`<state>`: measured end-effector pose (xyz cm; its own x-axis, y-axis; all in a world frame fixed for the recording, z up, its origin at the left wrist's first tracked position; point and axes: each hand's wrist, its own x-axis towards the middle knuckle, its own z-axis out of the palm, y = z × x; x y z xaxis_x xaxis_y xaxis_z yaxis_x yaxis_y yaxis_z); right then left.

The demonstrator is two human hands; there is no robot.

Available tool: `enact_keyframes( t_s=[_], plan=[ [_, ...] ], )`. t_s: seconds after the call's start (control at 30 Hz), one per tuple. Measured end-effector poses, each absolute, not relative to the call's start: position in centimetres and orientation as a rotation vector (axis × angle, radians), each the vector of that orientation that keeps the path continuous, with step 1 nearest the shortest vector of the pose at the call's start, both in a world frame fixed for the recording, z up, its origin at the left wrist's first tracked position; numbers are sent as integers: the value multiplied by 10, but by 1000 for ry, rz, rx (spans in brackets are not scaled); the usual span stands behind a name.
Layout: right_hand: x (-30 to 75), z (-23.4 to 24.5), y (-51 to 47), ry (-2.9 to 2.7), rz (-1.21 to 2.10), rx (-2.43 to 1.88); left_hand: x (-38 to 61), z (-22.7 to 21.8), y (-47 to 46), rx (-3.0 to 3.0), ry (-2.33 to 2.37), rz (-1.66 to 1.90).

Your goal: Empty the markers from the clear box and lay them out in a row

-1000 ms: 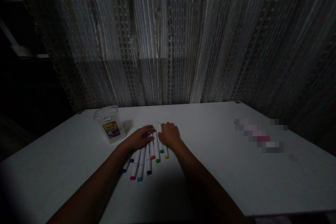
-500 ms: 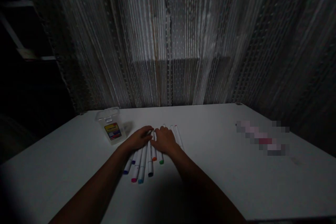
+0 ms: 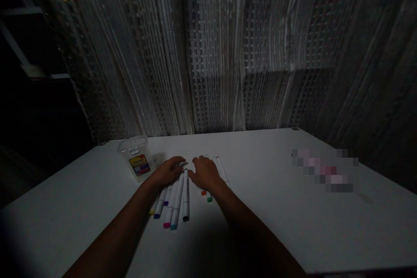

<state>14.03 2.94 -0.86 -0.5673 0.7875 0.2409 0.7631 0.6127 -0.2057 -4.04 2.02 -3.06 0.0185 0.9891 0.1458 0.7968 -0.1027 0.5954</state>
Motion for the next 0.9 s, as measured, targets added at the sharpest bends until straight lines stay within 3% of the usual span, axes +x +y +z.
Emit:
enact_keyframes(
  t_s=[0.2, 0.67, 0.9],
  plan=[
    [123, -14, 9, -2677, 148, -1012, -42, -34, 23, 1941, 1832, 735],
    [133, -13, 24, -2623, -19, -1238, -54, -34, 23, 1876, 1909, 760],
    [122, -9, 6, -2758, 123, -718, -58, -36, 27, 1825, 1981, 751]
  ],
)
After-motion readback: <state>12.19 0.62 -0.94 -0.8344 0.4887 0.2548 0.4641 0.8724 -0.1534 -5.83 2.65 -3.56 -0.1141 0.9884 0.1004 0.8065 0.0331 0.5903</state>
